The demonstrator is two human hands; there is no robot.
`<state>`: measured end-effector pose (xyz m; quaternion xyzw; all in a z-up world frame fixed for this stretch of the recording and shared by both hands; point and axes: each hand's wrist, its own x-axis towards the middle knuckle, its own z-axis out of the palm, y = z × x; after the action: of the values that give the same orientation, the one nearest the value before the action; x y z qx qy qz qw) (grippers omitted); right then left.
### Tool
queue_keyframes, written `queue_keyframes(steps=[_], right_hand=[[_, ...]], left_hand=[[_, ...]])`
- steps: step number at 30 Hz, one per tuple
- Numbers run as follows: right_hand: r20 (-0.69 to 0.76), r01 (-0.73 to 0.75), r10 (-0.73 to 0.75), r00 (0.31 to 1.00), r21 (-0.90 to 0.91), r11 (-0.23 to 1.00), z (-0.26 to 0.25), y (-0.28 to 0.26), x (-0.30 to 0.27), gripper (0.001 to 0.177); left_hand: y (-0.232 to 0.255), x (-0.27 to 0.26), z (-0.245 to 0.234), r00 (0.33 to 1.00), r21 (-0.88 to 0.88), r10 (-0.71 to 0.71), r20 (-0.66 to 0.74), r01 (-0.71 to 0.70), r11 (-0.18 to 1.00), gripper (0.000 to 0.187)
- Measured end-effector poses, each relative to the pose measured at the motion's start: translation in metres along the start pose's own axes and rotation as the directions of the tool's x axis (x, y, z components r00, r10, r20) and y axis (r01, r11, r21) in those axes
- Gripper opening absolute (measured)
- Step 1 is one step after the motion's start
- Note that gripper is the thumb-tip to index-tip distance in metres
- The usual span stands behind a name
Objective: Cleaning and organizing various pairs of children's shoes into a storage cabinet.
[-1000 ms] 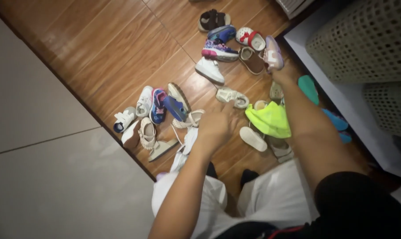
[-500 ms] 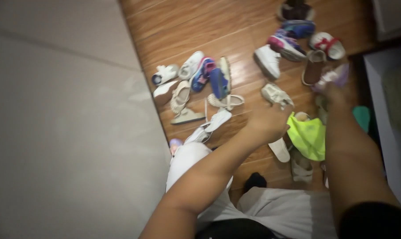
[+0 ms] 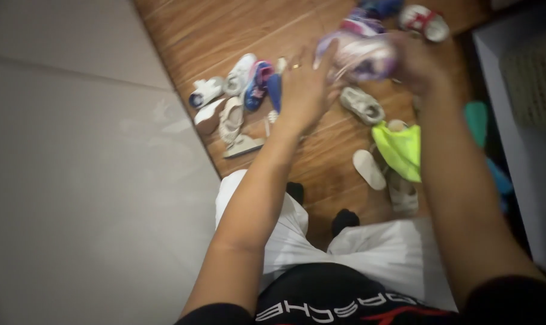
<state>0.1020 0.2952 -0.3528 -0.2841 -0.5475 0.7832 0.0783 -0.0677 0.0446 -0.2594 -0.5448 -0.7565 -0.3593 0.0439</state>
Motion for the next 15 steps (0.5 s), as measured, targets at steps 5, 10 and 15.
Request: queue_keyframes(steps=[5,10,15], right_hand=[[-0.130,-0.041,0.058,0.990,0.129,0.991,0.019,0.005,-0.018,0.042],[-0.218,0.082,0.026,0.976,0.473,0.877,-0.028,0.083,-0.071,0.077],[-0.877,-0.858,-0.120,0.465,-0.480,0.184,-0.062,0.256,-0.172,0.103]], left_hand=[[0.013,0.016,0.015,0.972,-0.057,0.030,0.231,-0.017,0.998,0.089],[-0.002,0.020,0.072,0.934,-0.302,0.016,0.356,0.099,0.948,0.071],[0.036,0.040,0.095,0.915,-0.372,0.106,0.389,0.051,0.927,0.071]])
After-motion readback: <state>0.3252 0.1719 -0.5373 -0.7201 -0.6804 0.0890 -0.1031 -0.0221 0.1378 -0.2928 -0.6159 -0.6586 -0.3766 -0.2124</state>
